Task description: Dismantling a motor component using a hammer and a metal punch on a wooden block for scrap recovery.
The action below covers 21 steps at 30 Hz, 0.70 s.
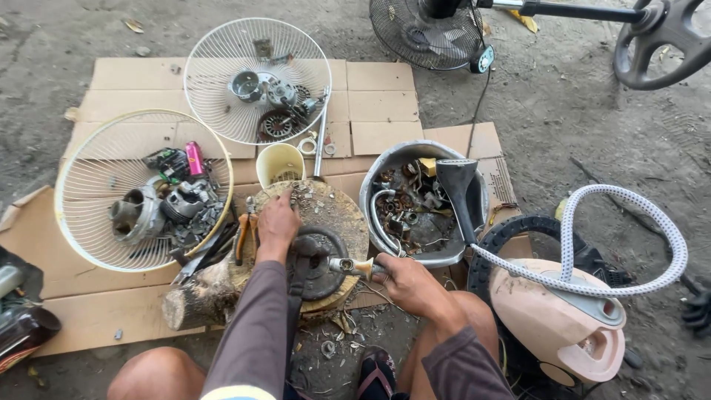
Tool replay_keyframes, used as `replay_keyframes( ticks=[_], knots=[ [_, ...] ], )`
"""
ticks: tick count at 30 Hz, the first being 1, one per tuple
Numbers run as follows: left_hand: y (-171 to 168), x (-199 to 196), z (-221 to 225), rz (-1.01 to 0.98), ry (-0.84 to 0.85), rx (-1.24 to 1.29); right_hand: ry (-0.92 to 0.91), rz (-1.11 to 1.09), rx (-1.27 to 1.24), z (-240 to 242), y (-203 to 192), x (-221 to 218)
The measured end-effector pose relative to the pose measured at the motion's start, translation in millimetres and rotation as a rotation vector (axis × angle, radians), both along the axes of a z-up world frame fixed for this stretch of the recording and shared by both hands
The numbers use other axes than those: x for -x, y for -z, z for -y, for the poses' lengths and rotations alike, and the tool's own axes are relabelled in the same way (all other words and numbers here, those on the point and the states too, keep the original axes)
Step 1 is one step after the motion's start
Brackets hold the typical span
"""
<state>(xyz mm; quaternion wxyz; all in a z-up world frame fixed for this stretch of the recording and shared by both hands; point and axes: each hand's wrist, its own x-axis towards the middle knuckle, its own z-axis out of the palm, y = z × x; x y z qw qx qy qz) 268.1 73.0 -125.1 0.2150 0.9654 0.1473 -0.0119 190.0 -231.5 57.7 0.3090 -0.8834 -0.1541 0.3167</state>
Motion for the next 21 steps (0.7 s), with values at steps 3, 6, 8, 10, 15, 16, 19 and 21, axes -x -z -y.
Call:
replay_keyframes(
  ticks=[3,6,8,10,15,16,19,21],
  knots=[
    [31.0,-18.4,-7.5,-0.070,-0.036,0.000,0.007,-0.032,0.012,6.7,3.6,-6.8],
    [42.4,-24.7,-10.0,-0.038,-0.050,0.087,0.008,-0.045,0.027,7.9,3.5,-12.5],
    [27.9,-11.2,-5.3,0.030,-0.035,0.199,0.006,-0.043,0.032,8.5,9.4,-13.2],
    [-0.6,3.7,6.2,0.107,-0.013,0.309,0.009,-0.032,0.036,8.8,13.3,-15.7],
    [-81.7,60.2,48.6,0.187,0.151,0.699,0.036,-0.010,0.019,2.4,7.3,-16.5],
    [-91.6,69.5,52.7,0.190,0.153,0.698,0.037,-0.006,0.018,3.1,12.3,-16.7],
    [-118.4,94.4,62.9,0.131,0.174,0.791,0.026,0.040,-0.025,2.0,16.9,-15.4],
    [-130.2,106.2,67.9,0.166,0.218,0.800,0.016,0.049,-0.012,-2.1,8.2,-12.5]
  ],
)
